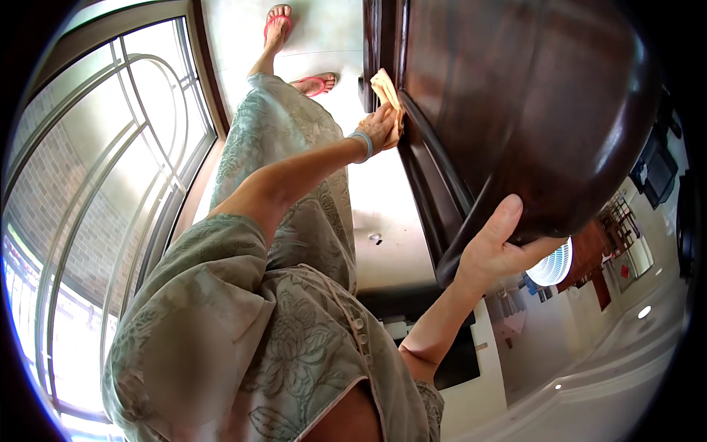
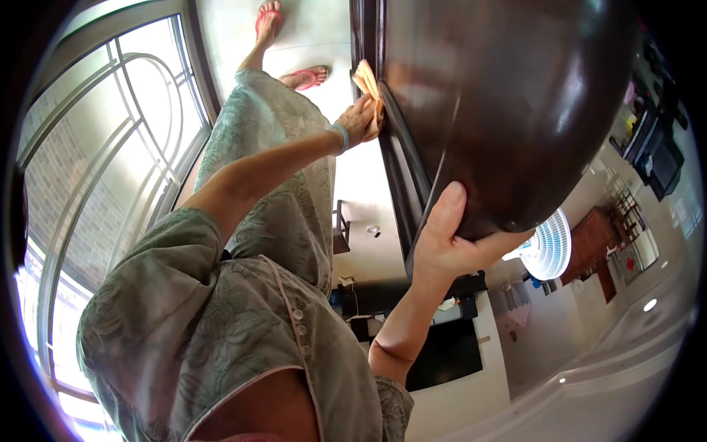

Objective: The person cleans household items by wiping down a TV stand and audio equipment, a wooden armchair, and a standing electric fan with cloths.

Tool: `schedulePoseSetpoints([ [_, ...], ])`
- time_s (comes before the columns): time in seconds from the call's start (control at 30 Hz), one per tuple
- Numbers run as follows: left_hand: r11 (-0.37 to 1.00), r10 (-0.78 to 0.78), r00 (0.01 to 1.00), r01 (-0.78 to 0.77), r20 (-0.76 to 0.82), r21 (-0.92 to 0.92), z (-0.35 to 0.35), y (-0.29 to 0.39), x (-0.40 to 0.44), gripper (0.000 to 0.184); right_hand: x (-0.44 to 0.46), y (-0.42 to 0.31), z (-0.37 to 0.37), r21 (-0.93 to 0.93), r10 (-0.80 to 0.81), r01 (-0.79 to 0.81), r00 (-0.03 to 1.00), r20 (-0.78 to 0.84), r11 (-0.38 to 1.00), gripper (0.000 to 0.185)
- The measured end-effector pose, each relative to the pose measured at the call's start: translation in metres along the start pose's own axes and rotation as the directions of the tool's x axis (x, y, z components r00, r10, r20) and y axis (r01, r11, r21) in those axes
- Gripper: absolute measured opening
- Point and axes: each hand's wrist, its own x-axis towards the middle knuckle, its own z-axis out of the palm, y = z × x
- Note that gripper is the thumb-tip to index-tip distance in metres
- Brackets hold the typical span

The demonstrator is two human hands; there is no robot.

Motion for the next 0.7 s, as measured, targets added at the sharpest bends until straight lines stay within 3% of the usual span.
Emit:
schedulePoseSetpoints([
  [0.03, 0.988, -0.121, 0.990, 0.127, 0.075, -0.085, -0.008, 0.005, -0.005, 0.059, 0.000, 0.002, -0.001, -0.018, -0.013, 0.013, 1.000, 0.007, 1.000, 0.060],
  [0.07, 0.991, -0.132, 0.976, 0.129, 0.176, 0.027, 0.004, 0.000, -0.007, 0.066, 0.000, 0.003, -0.002, -0.038, -0.025, 0.025, 1.000, 0.014, 0.999, 0.061],
  [0.13, 0.998, 0.003, 0.986, 0.006, 0.164, -0.057, 0.019, -0.012, -0.025, 0.067, 0.001, 0.004, -0.002, -0.045, -0.032, 0.033, 0.999, 0.013, 0.998, 0.061],
  [0.17, 0.976, -0.120, 0.981, 0.145, 0.152, -0.162, 0.026, -0.010, -0.022, 0.062, 0.000, 0.004, -0.003, -0.058, -0.038, 0.038, 0.999, 0.012, 0.998, 0.062],
  [0.3, 0.950, -0.207, 0.930, 0.266, 0.305, -0.163, -0.001, -0.007, -0.003, 0.052, 0.000, 0.000, 0.001, 0.049, 0.059, -0.059, 0.998, 0.004, 0.997, 0.069],
  [0.43, 0.890, -0.318, 0.922, 0.371, 0.222, -0.266, 0.060, -0.036, 0.027, 0.045, 0.004, -0.004, 0.002, 0.108, 0.030, -0.028, 0.999, -0.013, 0.994, 0.066],
  [0.47, 0.927, -0.344, 0.928, 0.360, 0.144, -0.105, 0.037, -0.002, 0.012, 0.040, 0.004, -0.005, 0.001, 0.097, 0.041, -0.040, 0.999, -0.001, 0.994, 0.065],
  [0.5, 0.928, -0.339, 0.930, 0.356, 0.145, -0.114, 0.040, 0.000, 0.014, 0.040, 0.004, -0.004, 0.002, 0.093, 0.028, -0.027, 1.000, -0.007, 0.995, 0.063],
  [0.57, 0.839, -0.368, 0.867, 0.466, 0.337, -0.281, 0.043, -0.005, 0.018, 0.041, 0.003, -0.001, 0.002, 0.107, 0.022, -0.022, 1.000, -0.001, 0.994, 0.062],
  [0.7, 0.777, -0.205, 0.933, 0.339, 0.296, -0.531, 0.019, 0.035, -0.014, 0.038, 0.003, -0.004, 0.004, 0.078, 0.032, -0.031, 0.999, -0.010, 0.996, 0.051],
])
